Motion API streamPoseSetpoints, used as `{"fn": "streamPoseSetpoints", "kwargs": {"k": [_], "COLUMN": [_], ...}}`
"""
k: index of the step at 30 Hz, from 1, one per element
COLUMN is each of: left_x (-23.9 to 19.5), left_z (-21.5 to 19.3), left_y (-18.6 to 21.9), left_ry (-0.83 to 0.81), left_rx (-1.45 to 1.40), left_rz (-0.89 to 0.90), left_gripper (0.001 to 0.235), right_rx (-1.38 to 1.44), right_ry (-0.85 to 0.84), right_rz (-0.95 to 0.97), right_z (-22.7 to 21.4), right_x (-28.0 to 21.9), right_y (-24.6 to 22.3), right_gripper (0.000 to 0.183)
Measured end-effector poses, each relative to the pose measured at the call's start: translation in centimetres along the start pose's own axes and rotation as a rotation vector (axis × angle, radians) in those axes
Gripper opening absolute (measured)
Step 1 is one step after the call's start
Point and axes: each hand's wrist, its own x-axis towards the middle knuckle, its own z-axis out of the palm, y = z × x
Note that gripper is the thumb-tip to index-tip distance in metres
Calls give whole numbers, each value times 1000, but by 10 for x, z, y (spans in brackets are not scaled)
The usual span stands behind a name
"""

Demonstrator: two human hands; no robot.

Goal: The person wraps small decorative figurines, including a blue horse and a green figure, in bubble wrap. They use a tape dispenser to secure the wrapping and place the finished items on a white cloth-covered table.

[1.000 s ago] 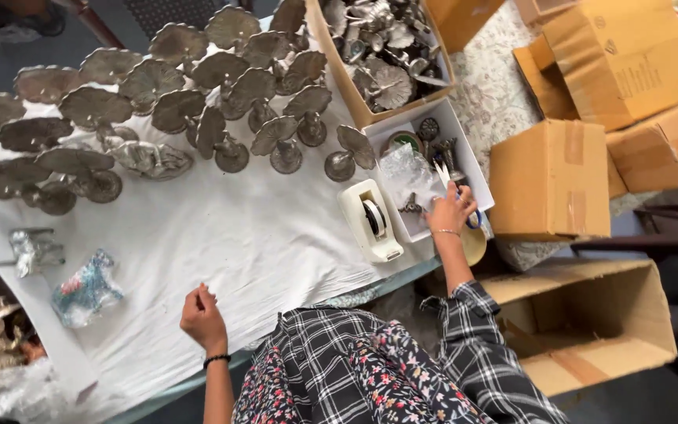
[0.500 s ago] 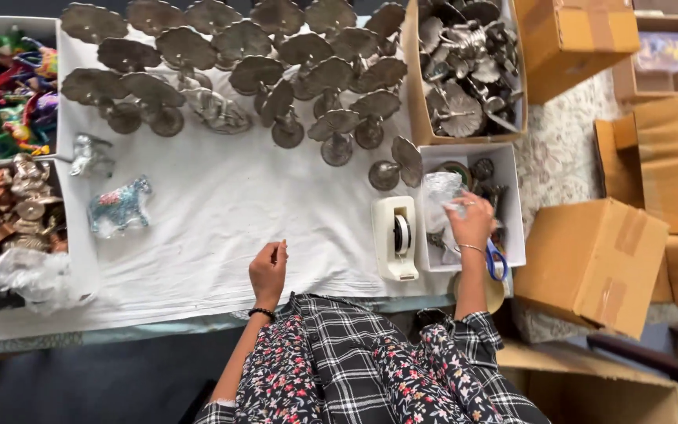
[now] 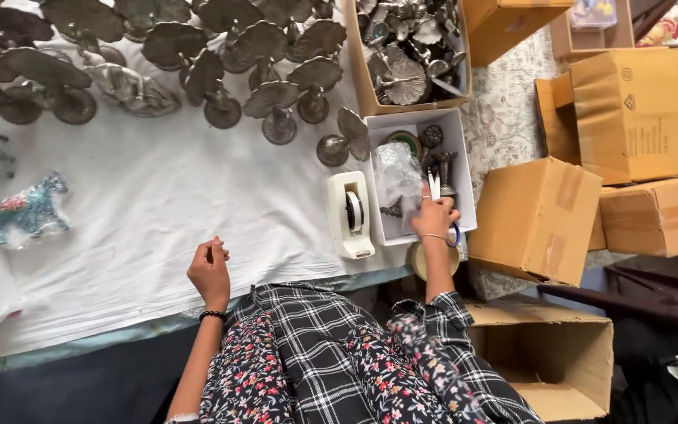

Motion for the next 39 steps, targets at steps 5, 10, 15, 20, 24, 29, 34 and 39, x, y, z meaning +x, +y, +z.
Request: {"fn": "streamPoseSetpoints", "kwargs": {"k": [5, 10, 15, 20, 24, 29, 34, 39], "left_x": [-3, -10, -12, -16, -27, -11, -14, 0], "left_z": [21, 16, 38, 44, 83, 80, 63, 1], "left_y": [9, 34, 40, 124, 81, -4, -49, -32], "left_ry": [-108, -151, -496, -966, -1036, -678, -794, -976], "left_rx": [104, 182, -54, -856, -967, -698, -614, -626], "left_rz": [58, 299, 226, -348, -457, -306, -413, -346], "left_gripper": [27, 23, 30, 48, 50, 32, 49, 31], "right_rx": [108, 1244, 2318, 1864, 985, 845, 540, 629], "right_ry": [227, 661, 831, 127, -416, -158, 165, -344], "right_rz": [45, -46, -48, -351, -639, -853, -1114, -1028], "right_z": [37, 5, -59, -5, 3, -23, -1, 39], "right_x": [10, 8, -30, -56, -99, -156, -158, -132], "right_y": [18, 16, -24, -74, -155, -224, -251, -262], "right_gripper": [55, 34, 40, 32, 28, 44, 77, 62]}}
